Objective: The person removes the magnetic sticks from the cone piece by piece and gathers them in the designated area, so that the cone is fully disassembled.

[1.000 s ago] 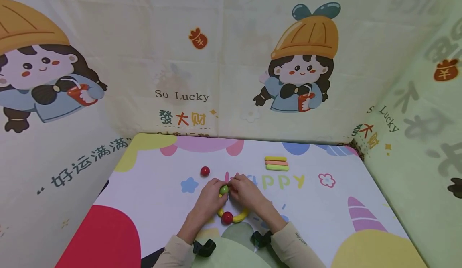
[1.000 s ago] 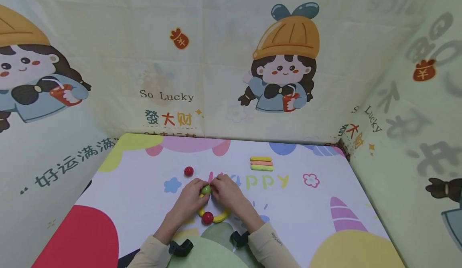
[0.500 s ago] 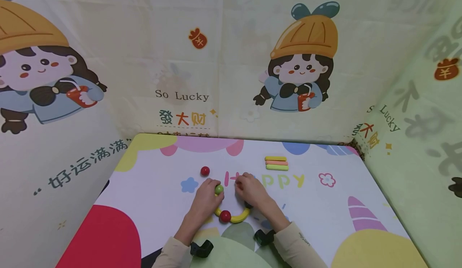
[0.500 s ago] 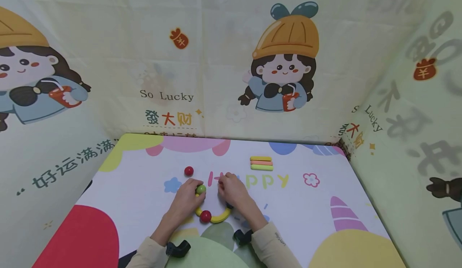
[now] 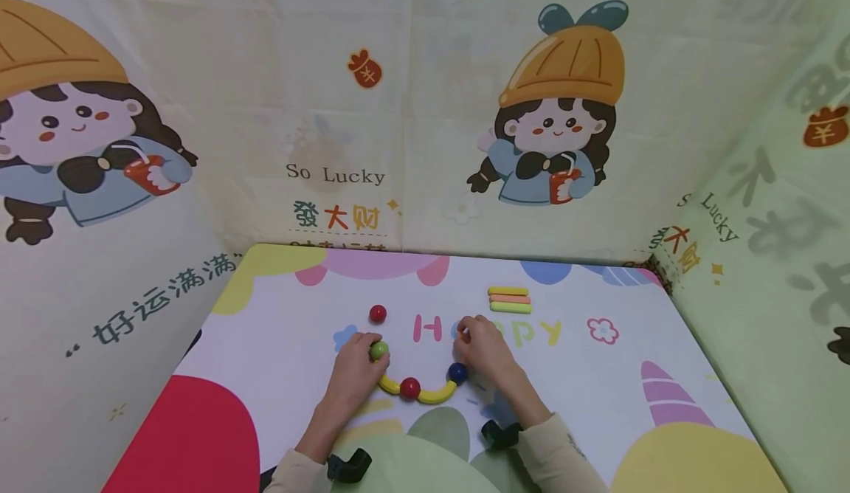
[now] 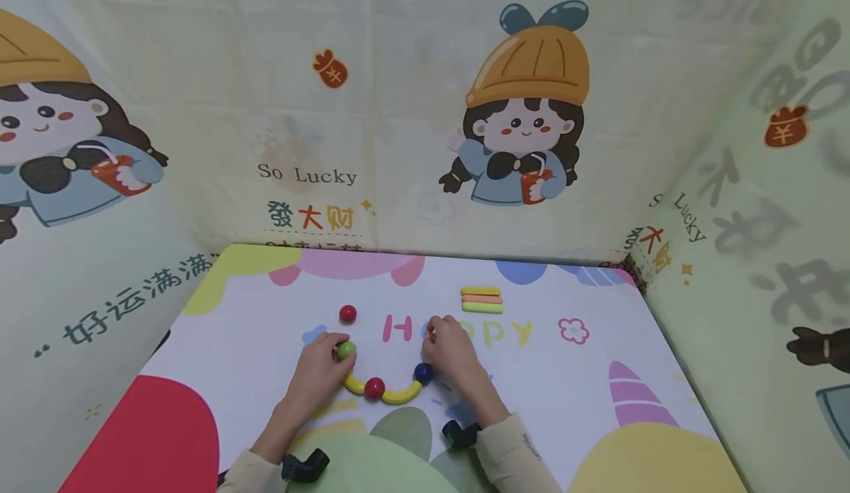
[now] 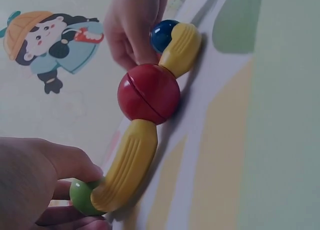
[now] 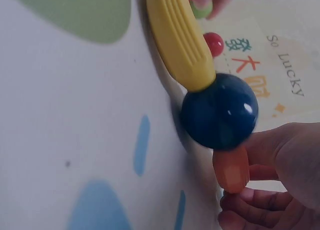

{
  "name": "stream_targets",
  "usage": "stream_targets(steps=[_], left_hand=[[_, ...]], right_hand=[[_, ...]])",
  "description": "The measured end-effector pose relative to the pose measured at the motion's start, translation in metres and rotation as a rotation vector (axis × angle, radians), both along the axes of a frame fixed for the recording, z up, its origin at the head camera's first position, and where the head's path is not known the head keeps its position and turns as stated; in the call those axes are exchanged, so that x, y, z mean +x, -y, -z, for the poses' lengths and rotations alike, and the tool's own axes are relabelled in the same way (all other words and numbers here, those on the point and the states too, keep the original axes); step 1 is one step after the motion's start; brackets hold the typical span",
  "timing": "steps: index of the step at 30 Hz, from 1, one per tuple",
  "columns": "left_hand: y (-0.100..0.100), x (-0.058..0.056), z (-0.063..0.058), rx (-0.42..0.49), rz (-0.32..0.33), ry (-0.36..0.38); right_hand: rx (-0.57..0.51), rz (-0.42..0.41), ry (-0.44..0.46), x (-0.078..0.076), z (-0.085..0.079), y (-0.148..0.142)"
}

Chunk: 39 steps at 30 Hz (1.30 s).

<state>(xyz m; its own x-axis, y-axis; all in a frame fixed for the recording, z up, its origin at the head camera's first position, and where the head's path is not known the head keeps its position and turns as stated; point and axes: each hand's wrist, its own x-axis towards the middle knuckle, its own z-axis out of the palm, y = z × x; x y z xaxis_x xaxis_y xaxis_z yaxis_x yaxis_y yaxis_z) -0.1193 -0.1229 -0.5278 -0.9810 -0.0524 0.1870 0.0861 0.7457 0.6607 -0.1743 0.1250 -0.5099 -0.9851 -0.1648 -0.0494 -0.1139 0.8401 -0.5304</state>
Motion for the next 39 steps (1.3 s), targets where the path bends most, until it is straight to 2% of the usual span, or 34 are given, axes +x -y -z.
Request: stream_targets(steps=[5,13,21,24,30,39], left_hand=[[0.008,0.006,0.001,0.015,-0.030,0.002],[0.018,0.015,0.001,0.029,-0.074,0.002],[0.027,0.022,0.001,0.001,-0.089,0.008],[0.030,0.025,0.000,0.012,-0.095,0.016],[0.031,0.027,-0.002,0.038,-0.105,0.036],[0.029,0.027,-0.001,0.008,-0.100,0.011]], right_hand=[[-0.024,0.046,0.002,0.003,0.002,-0.008],[-0.017,0.083,-0.061,0.010,0.006,-0.018],[-0.057,0.131,-0.013,0.022,0.004,-0.023],[-0.052,0.140,-0.032,0.027,0.003,-0.024],[-0.019,0.142,-0.053,0.032,0.003,-0.026],[0.010,0.147,-0.058,0.036,0.003,-0.027]])
